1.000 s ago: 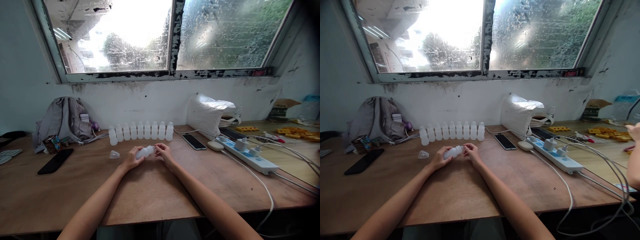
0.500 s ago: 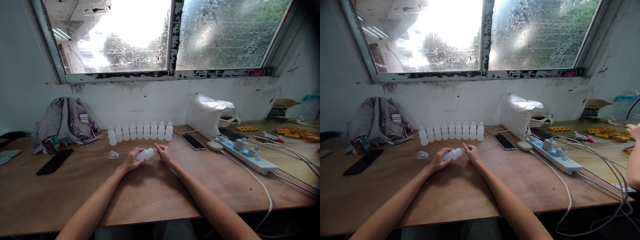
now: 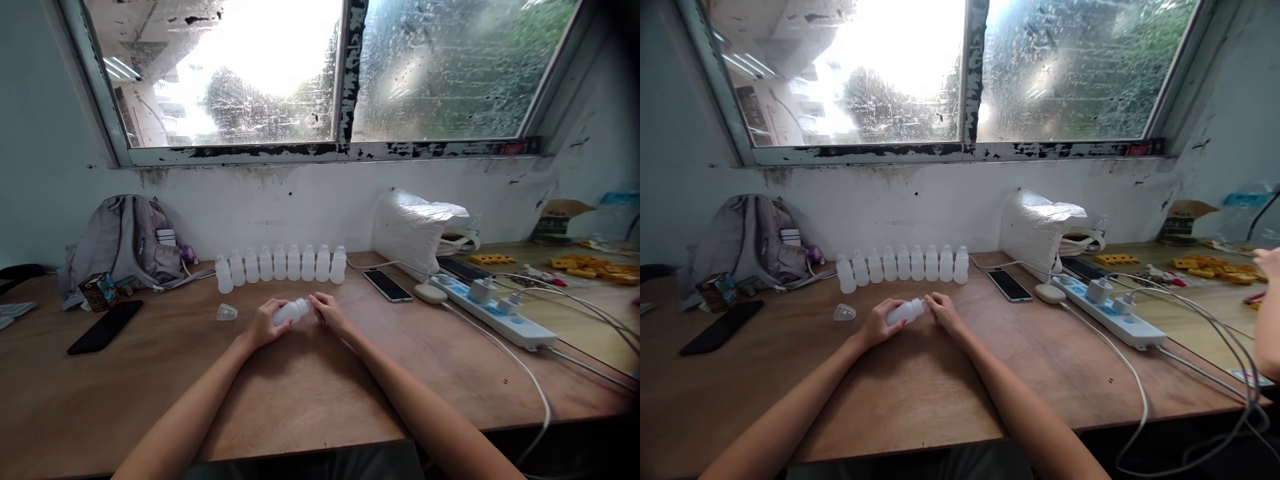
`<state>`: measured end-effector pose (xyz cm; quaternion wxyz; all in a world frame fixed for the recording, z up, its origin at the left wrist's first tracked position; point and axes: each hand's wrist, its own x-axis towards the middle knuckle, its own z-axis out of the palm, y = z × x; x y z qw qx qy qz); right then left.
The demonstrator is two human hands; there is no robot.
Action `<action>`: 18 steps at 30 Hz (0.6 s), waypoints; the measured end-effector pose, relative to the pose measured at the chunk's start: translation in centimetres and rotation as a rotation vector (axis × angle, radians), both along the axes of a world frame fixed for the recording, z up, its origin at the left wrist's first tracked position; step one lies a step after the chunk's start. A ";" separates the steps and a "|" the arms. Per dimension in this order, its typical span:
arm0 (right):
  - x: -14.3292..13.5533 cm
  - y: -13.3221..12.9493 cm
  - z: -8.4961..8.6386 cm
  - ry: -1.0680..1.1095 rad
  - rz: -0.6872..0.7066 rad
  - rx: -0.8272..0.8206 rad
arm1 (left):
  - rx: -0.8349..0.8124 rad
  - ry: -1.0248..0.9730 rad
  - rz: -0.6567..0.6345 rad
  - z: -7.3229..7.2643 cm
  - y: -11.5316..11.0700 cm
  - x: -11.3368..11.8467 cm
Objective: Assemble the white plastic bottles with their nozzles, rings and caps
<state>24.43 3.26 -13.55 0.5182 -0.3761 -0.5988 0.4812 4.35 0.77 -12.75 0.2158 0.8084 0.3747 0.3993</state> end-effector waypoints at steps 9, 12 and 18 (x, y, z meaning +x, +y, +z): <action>-0.6 -0.7 0.5 0.136 0.036 -0.094 | -0.260 -0.044 0.028 -0.4 0.6 0.8; -1.1 -1.4 0.9 0.232 0.235 -0.195 | -0.319 -0.031 -0.042 -0.3 0.4 1.4; -2.4 -1.4 0.3 0.232 0.054 -0.195 | -0.116 -0.072 0.096 -0.2 -0.6 2.1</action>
